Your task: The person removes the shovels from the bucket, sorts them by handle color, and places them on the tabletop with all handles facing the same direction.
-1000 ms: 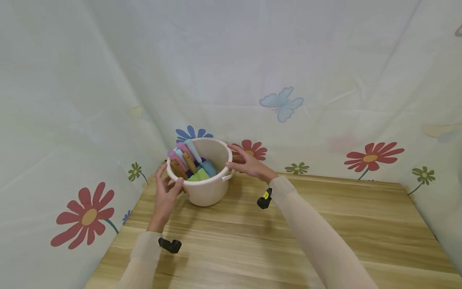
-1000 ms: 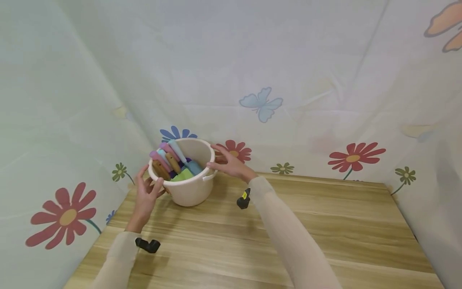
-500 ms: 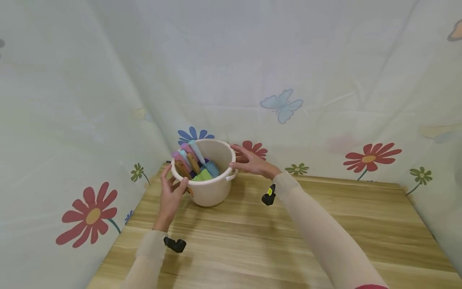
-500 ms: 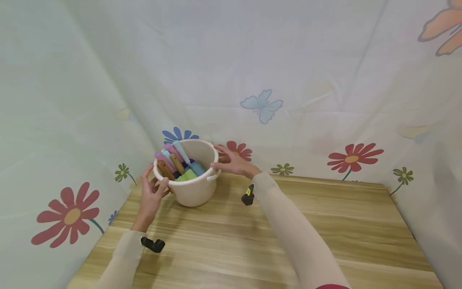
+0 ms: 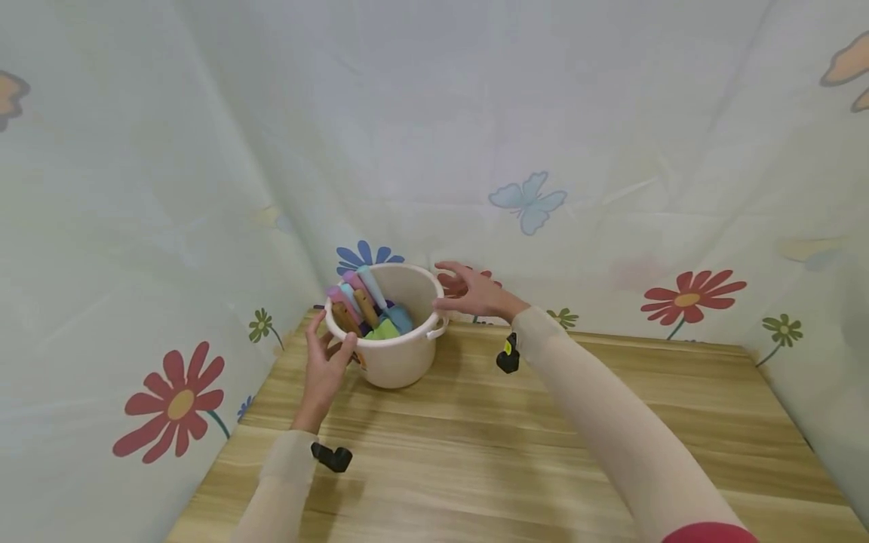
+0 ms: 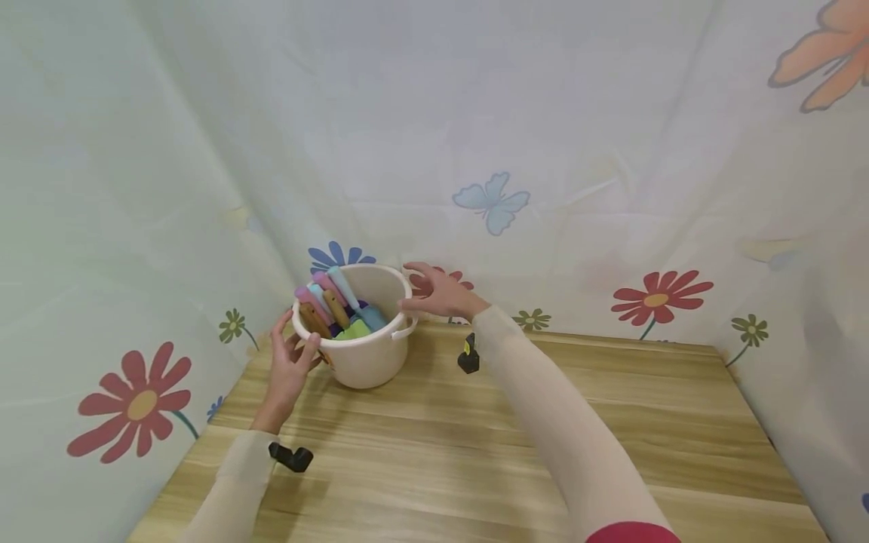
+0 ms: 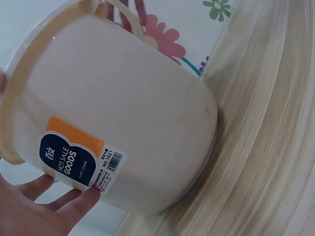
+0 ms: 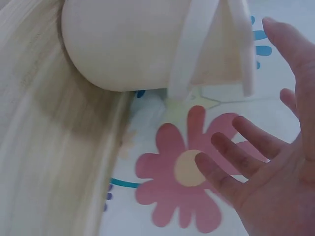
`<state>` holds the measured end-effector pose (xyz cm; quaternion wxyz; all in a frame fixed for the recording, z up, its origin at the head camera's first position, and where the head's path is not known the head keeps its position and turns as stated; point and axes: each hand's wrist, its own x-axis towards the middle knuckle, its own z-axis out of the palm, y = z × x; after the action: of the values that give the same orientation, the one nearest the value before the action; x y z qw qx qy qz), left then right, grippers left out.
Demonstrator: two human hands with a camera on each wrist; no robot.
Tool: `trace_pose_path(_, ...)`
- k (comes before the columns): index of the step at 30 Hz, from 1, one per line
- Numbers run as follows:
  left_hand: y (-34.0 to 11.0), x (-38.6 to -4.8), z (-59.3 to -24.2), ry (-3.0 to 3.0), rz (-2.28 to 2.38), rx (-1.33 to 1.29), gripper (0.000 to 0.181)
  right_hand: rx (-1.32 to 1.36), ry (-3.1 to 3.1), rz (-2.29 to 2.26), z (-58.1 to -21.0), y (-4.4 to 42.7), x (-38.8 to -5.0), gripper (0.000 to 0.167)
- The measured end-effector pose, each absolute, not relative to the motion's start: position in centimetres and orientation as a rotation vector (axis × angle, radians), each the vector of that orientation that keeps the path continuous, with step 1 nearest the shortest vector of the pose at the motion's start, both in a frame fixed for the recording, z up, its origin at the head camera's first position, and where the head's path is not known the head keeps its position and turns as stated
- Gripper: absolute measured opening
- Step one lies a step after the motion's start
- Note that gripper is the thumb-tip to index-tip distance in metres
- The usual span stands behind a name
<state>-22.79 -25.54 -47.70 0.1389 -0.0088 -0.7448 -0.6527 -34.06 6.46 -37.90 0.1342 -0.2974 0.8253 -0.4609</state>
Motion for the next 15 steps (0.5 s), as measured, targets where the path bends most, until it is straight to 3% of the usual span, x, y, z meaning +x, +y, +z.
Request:
trace_pose_path(6, -25.7, -22.7, -47.7, -2.151, -1.891, -0.021, 0.078, -0.787, 2.516, -1.216, -35.6, 5.3, -34.3, 0.088)
trace_pose_path(15, -25.4, -22.0, -46.5, -2.145, -1.926, -0.031, 0.079, -0.903, 2.634, -1.138, -32.2, 2.7, -34.8, 0.087)
